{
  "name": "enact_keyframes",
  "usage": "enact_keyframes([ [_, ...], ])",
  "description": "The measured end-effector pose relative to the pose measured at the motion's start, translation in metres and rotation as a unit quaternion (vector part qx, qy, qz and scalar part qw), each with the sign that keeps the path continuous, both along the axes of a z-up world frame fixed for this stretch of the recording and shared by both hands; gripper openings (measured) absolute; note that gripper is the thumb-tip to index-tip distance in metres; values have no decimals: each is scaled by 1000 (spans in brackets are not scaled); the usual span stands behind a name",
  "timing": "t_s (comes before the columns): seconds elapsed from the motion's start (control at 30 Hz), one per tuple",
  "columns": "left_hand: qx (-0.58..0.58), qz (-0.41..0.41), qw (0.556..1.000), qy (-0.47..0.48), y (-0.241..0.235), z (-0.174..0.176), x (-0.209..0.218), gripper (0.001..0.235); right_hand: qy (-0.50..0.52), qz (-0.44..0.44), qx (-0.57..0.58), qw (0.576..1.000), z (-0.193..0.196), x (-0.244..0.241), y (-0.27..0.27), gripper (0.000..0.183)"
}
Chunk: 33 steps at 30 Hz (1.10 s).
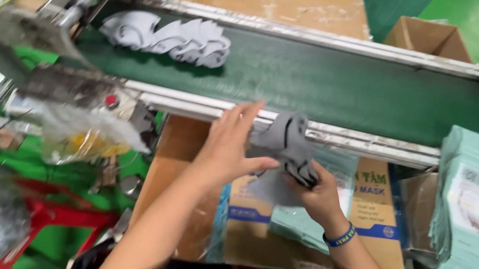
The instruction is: The person picks up groups of face masks from a conveyor belt or stack and places them into plastic bags by hand.
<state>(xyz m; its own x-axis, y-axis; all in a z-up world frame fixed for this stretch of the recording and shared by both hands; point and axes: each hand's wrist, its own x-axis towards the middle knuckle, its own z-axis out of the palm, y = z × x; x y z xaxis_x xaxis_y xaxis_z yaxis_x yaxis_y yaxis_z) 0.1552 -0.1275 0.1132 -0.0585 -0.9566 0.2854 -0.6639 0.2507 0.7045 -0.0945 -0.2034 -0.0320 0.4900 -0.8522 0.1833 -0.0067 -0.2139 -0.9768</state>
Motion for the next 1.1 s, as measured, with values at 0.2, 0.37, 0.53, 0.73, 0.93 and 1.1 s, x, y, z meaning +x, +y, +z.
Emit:
enact_keyframes([
  [0.2,57,-27,998,-6,71,-66,29,108,-37,99,-44,993,4,60,45,79],
  [0.37,-18,19,999,-19,99,-201,52,93,92,247,-87,961,-39,78,48,106],
  [0.53,-7,24,998,52,97,-207,38,98,210,209,-82,952,-36,62,51,83],
  [0.73,-20,51,996,-65,101,-268,25,56,255,184,-139,939,-17,57,61,84],
  [0.93,157,112,924,331,112,-147,-1,69,171,240,-207,933,-45,52,49,34],
  [1.1,-49,-115,882,455,124,-81,-14,91,73,219,-101,968,34,46,84,28],
])
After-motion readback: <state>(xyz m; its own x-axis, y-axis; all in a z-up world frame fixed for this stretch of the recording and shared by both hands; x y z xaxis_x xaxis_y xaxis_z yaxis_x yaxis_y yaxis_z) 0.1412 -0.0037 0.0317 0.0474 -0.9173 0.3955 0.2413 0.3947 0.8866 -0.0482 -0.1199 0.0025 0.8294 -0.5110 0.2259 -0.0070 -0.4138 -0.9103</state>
